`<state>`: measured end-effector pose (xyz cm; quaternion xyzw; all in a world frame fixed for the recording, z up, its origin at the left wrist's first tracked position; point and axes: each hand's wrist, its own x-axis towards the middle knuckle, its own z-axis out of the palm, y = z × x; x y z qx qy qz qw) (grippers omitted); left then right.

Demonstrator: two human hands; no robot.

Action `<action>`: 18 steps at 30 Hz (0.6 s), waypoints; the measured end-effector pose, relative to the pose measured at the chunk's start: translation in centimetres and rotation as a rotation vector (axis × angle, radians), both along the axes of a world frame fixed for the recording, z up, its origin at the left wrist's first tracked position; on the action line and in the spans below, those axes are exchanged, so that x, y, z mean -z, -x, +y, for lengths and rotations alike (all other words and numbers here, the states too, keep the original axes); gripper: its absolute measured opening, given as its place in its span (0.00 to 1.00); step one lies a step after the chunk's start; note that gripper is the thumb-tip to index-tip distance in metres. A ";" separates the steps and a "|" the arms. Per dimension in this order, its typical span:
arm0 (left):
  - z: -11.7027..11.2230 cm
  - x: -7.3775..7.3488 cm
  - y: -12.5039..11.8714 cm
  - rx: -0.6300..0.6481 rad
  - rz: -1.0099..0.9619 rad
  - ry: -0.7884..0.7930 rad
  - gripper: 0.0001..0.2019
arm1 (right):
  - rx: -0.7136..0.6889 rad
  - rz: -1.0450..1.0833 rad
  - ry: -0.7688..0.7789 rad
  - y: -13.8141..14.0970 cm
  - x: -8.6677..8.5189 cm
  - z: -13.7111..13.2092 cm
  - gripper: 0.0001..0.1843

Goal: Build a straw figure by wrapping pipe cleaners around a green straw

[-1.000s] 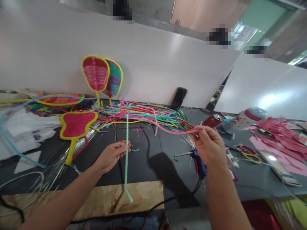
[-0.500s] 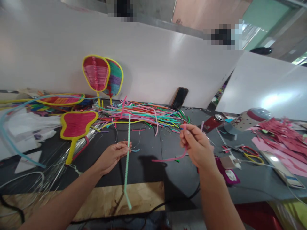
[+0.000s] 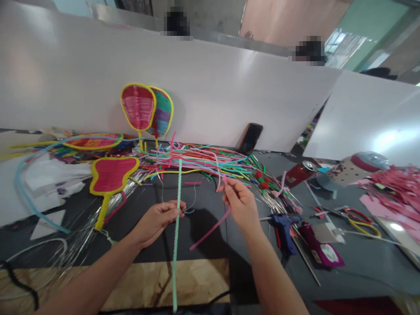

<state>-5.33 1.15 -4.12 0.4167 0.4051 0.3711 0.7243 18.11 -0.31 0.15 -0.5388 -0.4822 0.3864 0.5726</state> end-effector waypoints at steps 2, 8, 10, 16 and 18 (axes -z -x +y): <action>-0.2 -0.1 0.0 0.031 -0.014 -0.001 0.07 | -0.024 0.073 0.056 0.8 1.2 0.1 0.14; -0.8 -0.5 -0.3 0.139 -0.017 -0.005 0.06 | 0.027 0.175 0.099 0.4 3.2 0.4 0.13; -0.8 -0.6 -0.3 0.176 -0.005 -0.001 0.06 | 0.102 0.254 0.042 -0.3 3.2 0.6 0.12; -0.8 -0.5 -0.4 0.162 0.015 0.032 0.07 | 0.117 0.364 0.031 -0.9 3.1 0.9 0.11; -0.8 -0.6 -0.5 0.111 0.006 0.078 0.08 | 0.071 0.348 0.049 -0.5 3.3 0.8 0.12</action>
